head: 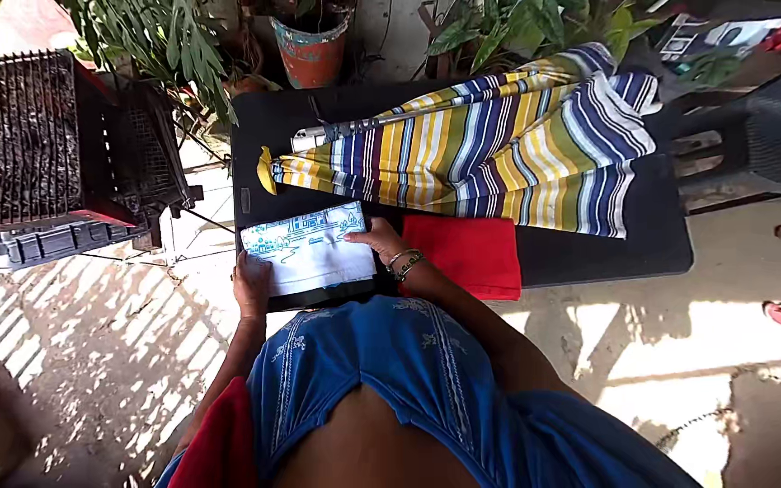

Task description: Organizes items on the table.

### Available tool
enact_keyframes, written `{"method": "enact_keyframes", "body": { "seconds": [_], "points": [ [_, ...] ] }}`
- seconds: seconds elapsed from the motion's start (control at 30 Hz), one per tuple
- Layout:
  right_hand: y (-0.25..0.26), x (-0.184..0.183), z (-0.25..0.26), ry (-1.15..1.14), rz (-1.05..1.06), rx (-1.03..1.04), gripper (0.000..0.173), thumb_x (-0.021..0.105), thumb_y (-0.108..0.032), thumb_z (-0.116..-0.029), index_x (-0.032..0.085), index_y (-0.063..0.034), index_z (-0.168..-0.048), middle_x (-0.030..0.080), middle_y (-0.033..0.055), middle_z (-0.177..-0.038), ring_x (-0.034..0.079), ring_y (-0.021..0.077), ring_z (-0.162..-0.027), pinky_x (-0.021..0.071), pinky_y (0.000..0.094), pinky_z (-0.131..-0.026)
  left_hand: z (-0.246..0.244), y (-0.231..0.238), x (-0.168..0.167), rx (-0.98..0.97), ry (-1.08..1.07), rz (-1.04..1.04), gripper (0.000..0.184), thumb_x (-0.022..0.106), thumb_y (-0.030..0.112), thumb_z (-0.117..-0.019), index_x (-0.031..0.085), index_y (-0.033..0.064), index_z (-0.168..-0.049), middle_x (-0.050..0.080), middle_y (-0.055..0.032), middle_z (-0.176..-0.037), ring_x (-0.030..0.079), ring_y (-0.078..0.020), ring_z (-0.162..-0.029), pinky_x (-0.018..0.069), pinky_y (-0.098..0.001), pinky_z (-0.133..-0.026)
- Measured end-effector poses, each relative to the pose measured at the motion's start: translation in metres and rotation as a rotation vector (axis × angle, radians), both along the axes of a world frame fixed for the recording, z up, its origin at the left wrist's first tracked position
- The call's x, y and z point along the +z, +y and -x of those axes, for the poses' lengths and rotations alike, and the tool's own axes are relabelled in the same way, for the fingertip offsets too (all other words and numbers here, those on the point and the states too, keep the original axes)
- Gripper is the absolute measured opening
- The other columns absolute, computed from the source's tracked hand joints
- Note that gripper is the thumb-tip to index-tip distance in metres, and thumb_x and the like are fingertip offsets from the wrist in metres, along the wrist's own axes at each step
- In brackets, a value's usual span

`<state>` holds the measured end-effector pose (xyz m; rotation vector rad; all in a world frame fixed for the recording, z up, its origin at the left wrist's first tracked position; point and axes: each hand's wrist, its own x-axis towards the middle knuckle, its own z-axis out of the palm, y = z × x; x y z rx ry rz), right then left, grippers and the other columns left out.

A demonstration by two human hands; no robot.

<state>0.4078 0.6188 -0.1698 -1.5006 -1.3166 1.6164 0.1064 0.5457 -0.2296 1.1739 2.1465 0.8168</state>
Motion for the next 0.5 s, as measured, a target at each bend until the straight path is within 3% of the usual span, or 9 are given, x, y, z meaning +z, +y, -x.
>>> {"method": "enact_keyframes", "body": {
  "seconds": [0.07, 0.17, 0.27, 0.4, 0.5],
  "points": [
    [-0.012, -0.002, 0.001, 0.162, -0.051, 0.048, 0.063, 0.082, -0.012, -0.0828, 0.056, -0.0087, -0.140, 0.068, 0.0144, -0.127, 0.068, 0.0255, -0.110, 0.0583, 0.0452, -0.091, 0.005, -0.003, -0.007, 0.030, -0.111, -0.071, 0.069, 0.069, 0.030, -0.0972, 0.043, -0.0012, -0.152, 0.051, -0.0266, -0.149, 0.046, -0.0349, -0.143, 0.0328, -0.0474, -0.121],
    [-0.022, 0.007, 0.009, 0.286, 0.005, 0.149, 0.083, 0.081, -0.022, -0.0828, 0.038, -0.0213, -0.154, 0.060, 0.0078, -0.139, 0.064, 0.0194, -0.117, 0.0572, 0.0425, -0.096, 0.007, -0.005, -0.013, 0.097, -0.248, -0.153, 0.063, 0.067, 0.025, -0.0988, 0.045, -0.0036, -0.150, 0.053, -0.0265, -0.147, 0.051, -0.0294, -0.139, 0.0380, -0.0424, -0.118],
    [-0.027, 0.001, 0.020, 0.256, 0.073, 0.106, 0.084, 0.078, -0.024, -0.0885, 0.029, -0.0202, -0.157, 0.062, 0.0110, -0.137, 0.067, 0.0221, -0.114, 0.0579, 0.0445, -0.095, 0.008, -0.006, -0.018, 0.102, -0.280, -0.179, 0.059, 0.063, 0.023, -0.1008, 0.045, -0.0053, -0.149, 0.054, -0.0270, -0.145, 0.055, -0.0275, -0.135, 0.0422, -0.0395, -0.115],
    [-0.027, 0.000, 0.027, 0.044, -0.098, 0.047, 0.067, 0.073, -0.021, -0.0919, 0.040, -0.0103, -0.149, 0.064, 0.0177, -0.130, 0.069, 0.0275, -0.109, 0.0579, 0.0473, -0.090, 0.005, -0.005, -0.016, 0.101, -0.287, -0.198, 0.058, 0.063, 0.021, -0.1011, 0.044, -0.0063, -0.149, 0.057, -0.0271, -0.141, 0.058, -0.0260, -0.130, 0.0447, -0.0384, -0.112],
    [-0.025, 0.000, 0.031, -0.268, -0.312, 0.002, 0.065, 0.079, -0.032, -0.0866, 0.055, -0.0010, -0.139, 0.050, 0.0247, -0.142, 0.056, 0.0381, -0.123, 0.0508, 0.0550, -0.096, 0.004, -0.004, -0.017, 0.107, -0.294, -0.226, 0.056, 0.063, 0.018, -0.1010, 0.044, -0.0071, -0.148, 0.058, -0.0264, -0.140, 0.060, -0.0223, -0.127, 0.0469, -0.0335, -0.110]
  ]
}}
